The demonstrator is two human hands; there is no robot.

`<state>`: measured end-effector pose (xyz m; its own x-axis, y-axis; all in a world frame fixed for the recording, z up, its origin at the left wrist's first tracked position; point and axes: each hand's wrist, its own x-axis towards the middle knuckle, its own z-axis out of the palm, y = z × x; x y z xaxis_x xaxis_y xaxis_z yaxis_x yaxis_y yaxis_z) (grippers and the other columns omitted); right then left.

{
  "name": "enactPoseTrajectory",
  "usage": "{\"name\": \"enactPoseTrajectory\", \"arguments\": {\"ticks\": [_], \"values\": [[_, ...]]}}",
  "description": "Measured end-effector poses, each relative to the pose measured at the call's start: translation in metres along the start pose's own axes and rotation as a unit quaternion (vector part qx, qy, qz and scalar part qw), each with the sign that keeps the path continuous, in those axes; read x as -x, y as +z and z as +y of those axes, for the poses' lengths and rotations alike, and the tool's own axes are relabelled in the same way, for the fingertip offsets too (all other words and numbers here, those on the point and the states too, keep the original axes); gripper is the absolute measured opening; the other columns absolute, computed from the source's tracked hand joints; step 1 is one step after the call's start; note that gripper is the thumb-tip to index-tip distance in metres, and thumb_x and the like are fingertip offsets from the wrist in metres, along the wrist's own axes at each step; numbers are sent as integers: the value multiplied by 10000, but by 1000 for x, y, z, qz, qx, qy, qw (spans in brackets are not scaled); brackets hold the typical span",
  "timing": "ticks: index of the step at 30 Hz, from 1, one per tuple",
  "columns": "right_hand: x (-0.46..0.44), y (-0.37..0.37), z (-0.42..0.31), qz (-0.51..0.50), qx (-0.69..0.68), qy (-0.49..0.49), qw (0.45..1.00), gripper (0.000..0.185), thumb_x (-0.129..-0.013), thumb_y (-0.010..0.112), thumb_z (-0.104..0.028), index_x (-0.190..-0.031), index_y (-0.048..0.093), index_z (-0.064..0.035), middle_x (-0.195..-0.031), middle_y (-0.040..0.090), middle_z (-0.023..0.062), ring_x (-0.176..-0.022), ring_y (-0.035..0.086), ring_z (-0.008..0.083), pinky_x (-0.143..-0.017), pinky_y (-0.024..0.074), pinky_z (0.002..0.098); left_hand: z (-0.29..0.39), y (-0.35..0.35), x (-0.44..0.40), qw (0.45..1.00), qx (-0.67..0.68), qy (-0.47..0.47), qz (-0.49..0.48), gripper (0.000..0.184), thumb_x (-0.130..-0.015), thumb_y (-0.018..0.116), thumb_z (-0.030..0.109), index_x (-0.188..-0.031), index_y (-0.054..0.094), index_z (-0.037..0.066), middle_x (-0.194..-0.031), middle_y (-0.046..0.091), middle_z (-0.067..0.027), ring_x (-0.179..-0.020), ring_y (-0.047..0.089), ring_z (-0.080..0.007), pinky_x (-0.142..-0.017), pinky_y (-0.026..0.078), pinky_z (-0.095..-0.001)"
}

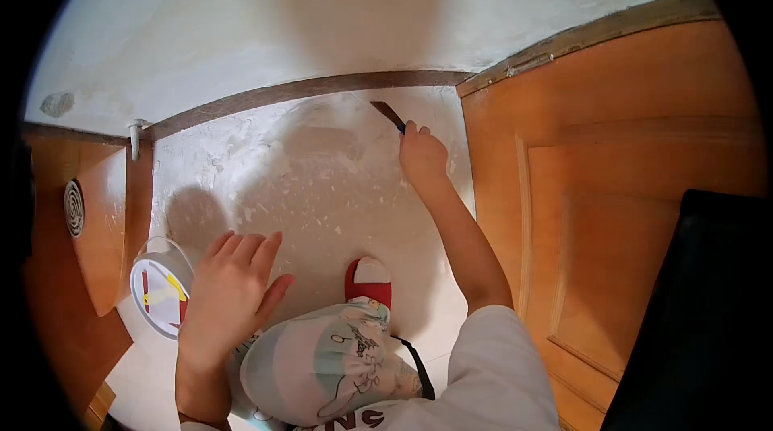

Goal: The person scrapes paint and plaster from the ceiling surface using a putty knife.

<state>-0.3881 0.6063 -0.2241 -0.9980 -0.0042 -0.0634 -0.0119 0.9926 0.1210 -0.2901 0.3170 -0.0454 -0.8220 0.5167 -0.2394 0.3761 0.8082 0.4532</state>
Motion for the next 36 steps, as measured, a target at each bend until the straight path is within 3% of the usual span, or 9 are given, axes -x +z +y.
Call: {"name": "enactPoseTrajectory", "arguments": {"ticks": [7,10,13,16,22,28,31,34,36], "values": [[-37,-107,-14,108,112,-40,987,229,-873,448,-276,-818,550,-79,-600,592,98,-550,601,296,-474,470,411,10,20,13,994,13,81,-70,410,-751,608,237,-1083,509,18,-984,548,-131,-983,517,-268,-923,368,-425],[-61,-106,-19,113,206,-70,970,240,-883,431,-262,-777,542,-78,-601,599,93,-540,607,264,-461,469,387,8,14,16,994,-12,77,-77,425,-758,603,256,-1095,499,18,-983,548,-129,-992,513,-264,-934,363,-426],[-56,-95,-13,131,232,-115,957,47,-722,539,-107,-755,558,-79,-583,596,43,-538,624,202,-431,478,317,10,13,16,995,-9,69,-75,432,-758,604,261,-1099,495,19,-976,548,-129,-988,517,-261,-932,364,-426],[-57,-89,-5,104,220,-176,954,39,-720,540,-107,-744,561,-85,-580,589,44,-518,616,188,-407,461,297,6,14,14,995,0,75,-63,429,-760,603,263,-1097,499,18,-966,549,-127,-980,520,-256,-924,368,-423],[-84,-109,-22,165,196,-187,948,74,-723,542,-109,-659,576,-90,-621,600,59,-574,609,210,-451,465,311,11,13,22,997,-13,49,-52,435,-756,607,270,-1097,509,18,-943,554,-124,-962,527,-254,-913,373,-418],[-97,-101,-34,98,208,-238,944,52,-697,549,-98,-655,576,-84,-656,610,85,-628,620,221,-487,472,327,22,19,21,995,-24,64,-67,437,-754,607,271,-1098,518,17,-954,555,-131,-973,524,-260,-923,366,-420],[-95,-48,-48,90,219,-298,925,94,-715,541,-95,-640,596,-85,-674,624,91,-645,629,229,-496,478,333,24,20,28,996,-46,44,-64,437,-756,603,280,-1098,520,20,-951,558,-128,-978,522,-259,-924,364,-423],[-85,-41,-61,34,214,-200,955,83,-725,541,-97,-689,612,-76,-687,632,98,-658,638,232,-503,487,330,23,20,39,995,-85,30,-32,437,-774,577,299,-1100,518,15,-932,562,-122,-957,521,-255,-920,360,-418],[-82,-62,-44,49,229,-208,950,72,-733,541,-105,-716,602,-71,-674,629,94,-654,643,221,-502,494,330,25,15,46,995,-95,36,0,437,-806,533,315,-1109,509,0,-917,564,-118,-922,519,-252,-912,349,-408]]}}
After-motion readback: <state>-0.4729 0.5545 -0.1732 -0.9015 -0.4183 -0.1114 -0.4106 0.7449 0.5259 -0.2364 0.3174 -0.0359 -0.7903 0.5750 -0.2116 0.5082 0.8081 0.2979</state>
